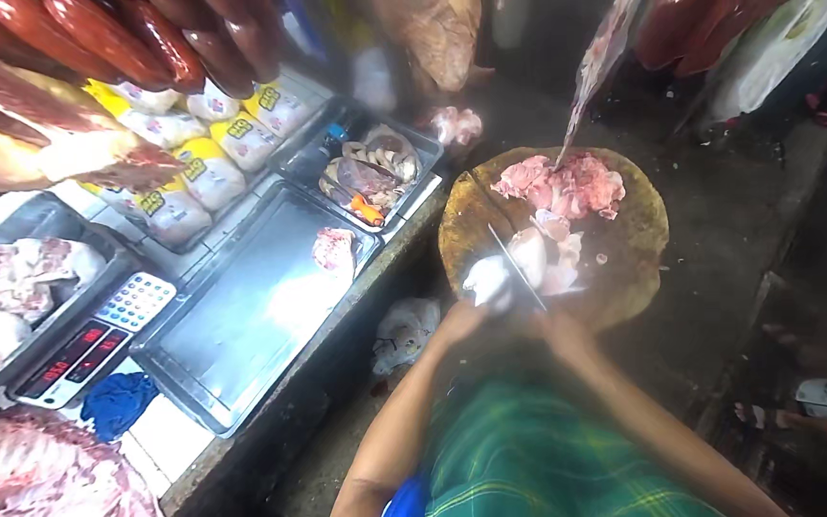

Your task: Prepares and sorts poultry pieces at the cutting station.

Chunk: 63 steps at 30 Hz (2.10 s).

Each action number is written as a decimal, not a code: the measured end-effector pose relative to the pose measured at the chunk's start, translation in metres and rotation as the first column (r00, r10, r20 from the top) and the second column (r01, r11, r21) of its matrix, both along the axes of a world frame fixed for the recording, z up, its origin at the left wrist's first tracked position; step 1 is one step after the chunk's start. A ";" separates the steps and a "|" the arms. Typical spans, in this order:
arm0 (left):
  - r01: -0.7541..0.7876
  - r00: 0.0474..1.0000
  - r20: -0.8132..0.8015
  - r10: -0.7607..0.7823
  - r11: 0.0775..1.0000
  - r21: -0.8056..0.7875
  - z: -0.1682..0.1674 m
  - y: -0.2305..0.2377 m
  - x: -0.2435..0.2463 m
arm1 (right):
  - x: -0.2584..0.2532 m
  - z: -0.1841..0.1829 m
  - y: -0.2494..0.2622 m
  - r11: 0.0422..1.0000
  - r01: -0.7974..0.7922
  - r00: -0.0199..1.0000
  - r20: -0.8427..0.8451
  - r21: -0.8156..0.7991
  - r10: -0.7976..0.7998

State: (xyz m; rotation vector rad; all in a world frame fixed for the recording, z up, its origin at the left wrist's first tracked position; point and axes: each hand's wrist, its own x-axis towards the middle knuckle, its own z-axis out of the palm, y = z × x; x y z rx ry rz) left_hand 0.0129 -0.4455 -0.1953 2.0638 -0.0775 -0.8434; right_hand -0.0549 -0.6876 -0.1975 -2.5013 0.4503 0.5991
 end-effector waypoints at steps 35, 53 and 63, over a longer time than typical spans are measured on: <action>-0.495 0.865 -0.009 0.502 0.855 0.156 -0.020 0.012 0.057 | 0.002 0.054 -0.013 0.991 -0.111 0.971 0.220 0.081 0.090; -0.462 0.881 -0.091 0.464 0.886 0.039 -0.034 0.022 0.030 | 0.000 0.013 0.001 0.990 -0.061 0.996 -0.058 0.124 0.068; -0.588 0.797 -0.114 0.593 0.805 0.076 -0.033 0.008 0.024 | -0.003 0.020 0.022 0.983 -0.125 0.828 0.561 0.135 0.028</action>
